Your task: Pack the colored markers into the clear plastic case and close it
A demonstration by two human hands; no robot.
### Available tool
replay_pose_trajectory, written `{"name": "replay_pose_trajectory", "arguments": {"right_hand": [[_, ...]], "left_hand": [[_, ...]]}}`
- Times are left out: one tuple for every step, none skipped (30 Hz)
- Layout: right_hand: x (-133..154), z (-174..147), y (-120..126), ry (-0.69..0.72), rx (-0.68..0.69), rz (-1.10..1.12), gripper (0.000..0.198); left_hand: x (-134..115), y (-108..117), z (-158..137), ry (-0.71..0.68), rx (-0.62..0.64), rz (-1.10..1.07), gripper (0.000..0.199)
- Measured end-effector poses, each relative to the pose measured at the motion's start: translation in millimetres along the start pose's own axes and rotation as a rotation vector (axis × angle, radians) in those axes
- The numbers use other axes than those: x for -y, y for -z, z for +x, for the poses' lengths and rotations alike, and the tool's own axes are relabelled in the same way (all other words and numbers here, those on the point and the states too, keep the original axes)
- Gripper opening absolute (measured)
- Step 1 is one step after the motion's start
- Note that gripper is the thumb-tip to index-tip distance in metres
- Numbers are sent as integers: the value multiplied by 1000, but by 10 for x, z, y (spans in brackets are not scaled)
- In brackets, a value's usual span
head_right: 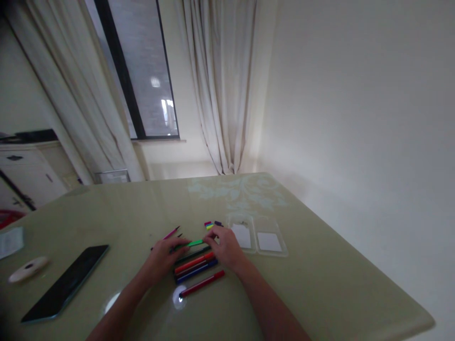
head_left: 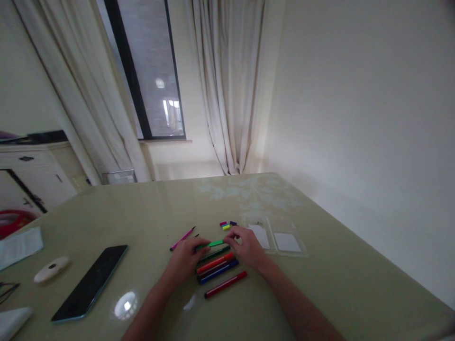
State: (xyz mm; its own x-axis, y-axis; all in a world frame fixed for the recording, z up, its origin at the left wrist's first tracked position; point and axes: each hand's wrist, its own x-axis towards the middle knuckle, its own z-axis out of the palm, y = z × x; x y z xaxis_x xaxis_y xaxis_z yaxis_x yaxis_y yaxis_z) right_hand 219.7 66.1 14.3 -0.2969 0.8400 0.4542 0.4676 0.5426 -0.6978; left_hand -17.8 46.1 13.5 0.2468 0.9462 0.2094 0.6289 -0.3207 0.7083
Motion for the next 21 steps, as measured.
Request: {"name": "replay_pose_trajectory", "arguments": {"right_hand": [[-25,15,-20,-5,13,-57,17],[-52,29,-41,-7,22,-125,20],[-79,42,-62,-8,31,-203,24],[-106,51,-82,-8,43,-286,27],[-129,57,-100,-11,63,-363,31],[-150,58,-115,-16,90,-427,33],[-166,56,-126,-22,114,-473,35],[-179,51,-132,-29,130,-501,35],[-188,46,-135,-33,137,-518,34],[-195,40,-134,-34,141,-529,33],[-201,36,-131,-32,143,-542,31],[-205,32,-127,-31,146,-558,28],[-208,30,-124,-32,151,-576,25],[-209,29,-121,-36,155,-594,21],[-208,29,-119,-42,157,-609,18],[-204,29,-119,-50,154,-615,15],[-196,29,-118,-58,148,-612,14],[-184,28,-118,-64,138,-598,13],[-169,25,-117,-68,126,-574,13],[-151,23,-116,-71,112,-543,14],[-133,19,-114,-74,95,-508,15]], "left_hand": [[14,0,-6,-14,21,30,25],[30,1,-13,-30,42,55,26],[47,4,-19,-40,67,73,27],[66,12,-25,-43,96,80,29],[86,27,-28,-37,120,80,32],[107,52,-28,-24,127,73,35],[132,84,-26,-6,110,65,37],[161,124,-23,12,70,61,37],[195,169,-20,32,15,69,35],[233,214,-19,51,-39,90,33],[274,257,-21,71,-85,122,31],[315,295,-26,93,-119,163,30],[354,323,-33,117,-141,210,28],[386,343,-43,137,-151,257,26],[410,353,-51,150,-150,295,25],[424,355,-58,158,-143,322,23],[429,350,-63,161,-135,337,22],[428,342,-64,157,-124,338,21],[423,332,-64,150,-112,330,22],[416,323,-64,141,-101,322,22],[411,314,-65,131,-91,320,22]]}}
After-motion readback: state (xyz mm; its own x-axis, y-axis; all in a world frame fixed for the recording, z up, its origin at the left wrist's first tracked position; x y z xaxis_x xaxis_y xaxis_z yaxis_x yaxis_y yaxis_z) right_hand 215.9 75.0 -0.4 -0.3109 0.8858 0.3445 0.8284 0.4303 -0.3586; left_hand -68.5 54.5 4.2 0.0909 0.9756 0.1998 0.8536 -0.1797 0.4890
